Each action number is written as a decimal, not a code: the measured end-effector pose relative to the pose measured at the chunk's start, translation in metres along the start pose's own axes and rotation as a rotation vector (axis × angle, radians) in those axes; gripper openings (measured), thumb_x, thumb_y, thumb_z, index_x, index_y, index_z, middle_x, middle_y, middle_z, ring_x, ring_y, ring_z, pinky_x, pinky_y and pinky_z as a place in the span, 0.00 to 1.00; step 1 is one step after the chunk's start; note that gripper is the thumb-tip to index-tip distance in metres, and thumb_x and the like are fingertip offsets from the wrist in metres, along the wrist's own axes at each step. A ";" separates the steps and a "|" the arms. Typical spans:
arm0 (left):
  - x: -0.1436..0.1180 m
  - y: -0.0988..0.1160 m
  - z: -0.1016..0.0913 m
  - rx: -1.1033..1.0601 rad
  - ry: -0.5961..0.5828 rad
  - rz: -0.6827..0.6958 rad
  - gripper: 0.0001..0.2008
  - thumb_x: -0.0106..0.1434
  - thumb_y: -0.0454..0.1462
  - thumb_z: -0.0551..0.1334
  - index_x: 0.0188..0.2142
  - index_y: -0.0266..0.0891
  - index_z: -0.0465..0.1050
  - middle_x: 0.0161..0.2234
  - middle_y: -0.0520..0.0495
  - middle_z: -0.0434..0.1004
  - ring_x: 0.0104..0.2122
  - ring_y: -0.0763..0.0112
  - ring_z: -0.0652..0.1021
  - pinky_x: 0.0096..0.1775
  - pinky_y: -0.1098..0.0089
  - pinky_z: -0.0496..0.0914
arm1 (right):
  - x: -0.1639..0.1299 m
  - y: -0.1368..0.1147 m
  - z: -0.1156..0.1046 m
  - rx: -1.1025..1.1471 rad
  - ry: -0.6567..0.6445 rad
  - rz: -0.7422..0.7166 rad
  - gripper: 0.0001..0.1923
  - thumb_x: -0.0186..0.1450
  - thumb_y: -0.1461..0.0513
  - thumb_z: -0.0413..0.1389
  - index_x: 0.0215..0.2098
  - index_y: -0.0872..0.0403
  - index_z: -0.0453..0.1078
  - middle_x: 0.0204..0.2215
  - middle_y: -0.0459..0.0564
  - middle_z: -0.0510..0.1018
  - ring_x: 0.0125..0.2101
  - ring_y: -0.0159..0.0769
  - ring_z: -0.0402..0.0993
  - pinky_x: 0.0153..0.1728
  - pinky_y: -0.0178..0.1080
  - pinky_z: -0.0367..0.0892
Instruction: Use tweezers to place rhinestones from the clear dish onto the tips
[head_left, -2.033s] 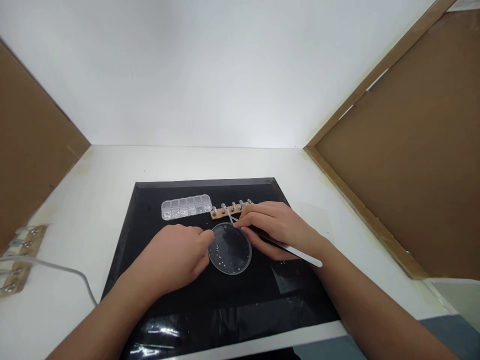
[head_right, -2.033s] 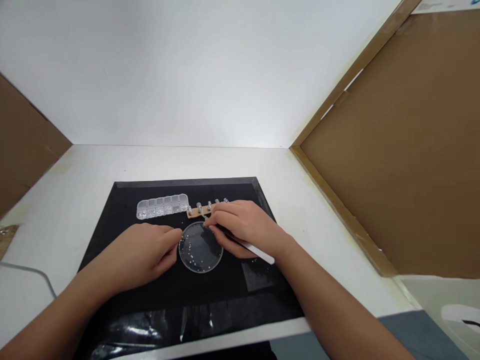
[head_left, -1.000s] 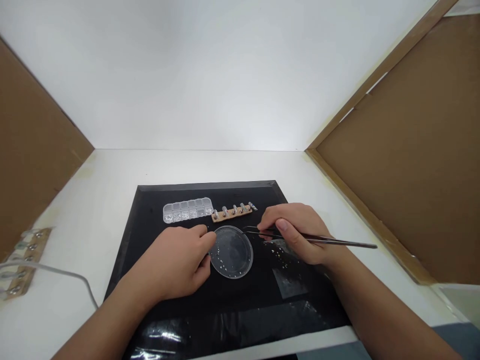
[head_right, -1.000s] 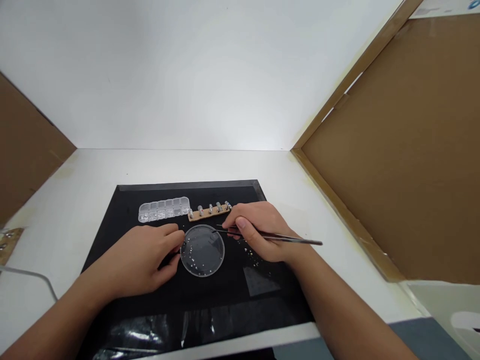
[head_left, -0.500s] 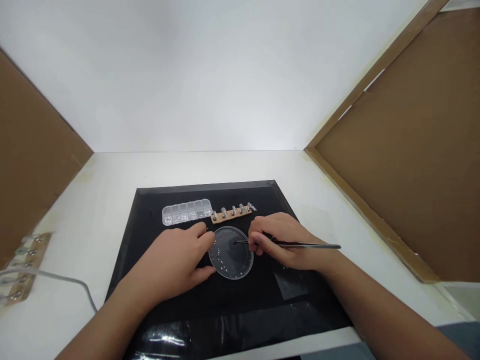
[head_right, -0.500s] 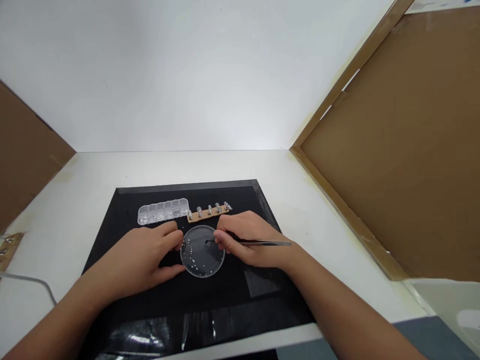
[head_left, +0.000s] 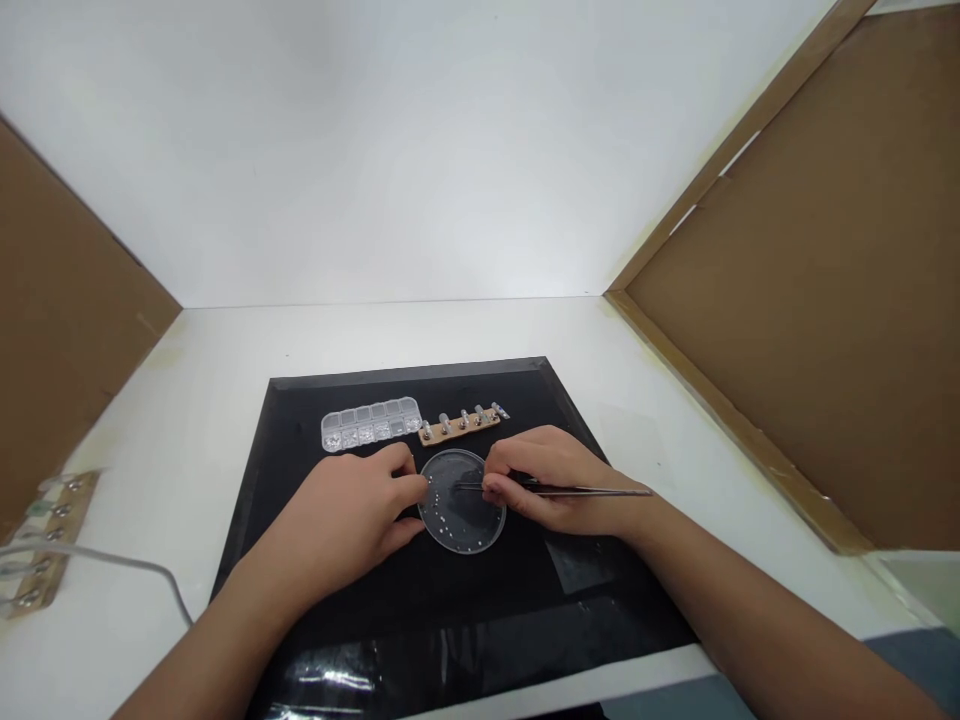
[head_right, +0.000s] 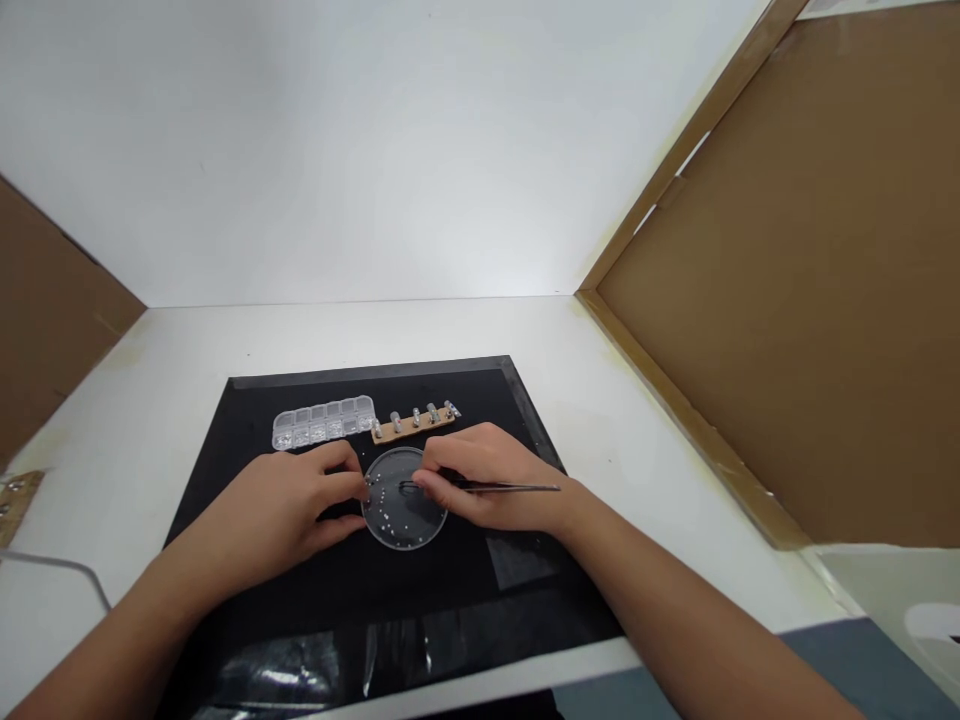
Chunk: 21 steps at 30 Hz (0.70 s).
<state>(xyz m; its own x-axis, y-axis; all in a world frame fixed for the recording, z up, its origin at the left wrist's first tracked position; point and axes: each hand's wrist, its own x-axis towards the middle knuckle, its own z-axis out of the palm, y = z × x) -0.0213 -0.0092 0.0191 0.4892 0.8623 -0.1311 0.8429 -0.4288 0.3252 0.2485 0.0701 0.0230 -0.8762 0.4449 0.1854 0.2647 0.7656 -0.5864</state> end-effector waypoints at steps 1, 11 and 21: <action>0.000 0.000 0.000 -0.004 -0.003 -0.002 0.06 0.71 0.40 0.67 0.46 0.48 0.81 0.49 0.49 0.79 0.36 0.67 0.83 0.35 0.67 0.71 | 0.000 0.000 0.000 -0.002 -0.003 -0.002 0.16 0.79 0.58 0.51 0.34 0.54 0.70 0.25 0.44 0.76 0.24 0.30 0.68 0.28 0.35 0.56; -0.001 -0.003 0.003 -0.030 0.035 0.021 0.07 0.72 0.40 0.66 0.46 0.49 0.83 0.49 0.50 0.82 0.37 0.66 0.84 0.37 0.67 0.73 | 0.002 0.001 0.006 -0.026 -0.020 -0.047 0.14 0.79 0.58 0.52 0.35 0.54 0.69 0.24 0.42 0.71 0.23 0.30 0.63 0.27 0.34 0.55; -0.001 -0.004 0.003 -0.005 0.041 0.028 0.07 0.73 0.41 0.65 0.47 0.49 0.83 0.50 0.51 0.83 0.38 0.65 0.84 0.36 0.68 0.73 | 0.001 0.002 0.010 -0.024 0.040 0.021 0.15 0.79 0.59 0.51 0.34 0.54 0.68 0.25 0.44 0.76 0.24 0.29 0.67 0.27 0.35 0.55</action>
<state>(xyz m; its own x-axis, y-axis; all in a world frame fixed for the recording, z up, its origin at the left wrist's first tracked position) -0.0241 -0.0092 0.0154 0.5027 0.8604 -0.0840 0.8279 -0.4513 0.3330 0.2440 0.0677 0.0138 -0.8534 0.4792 0.2051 0.2929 0.7664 -0.5717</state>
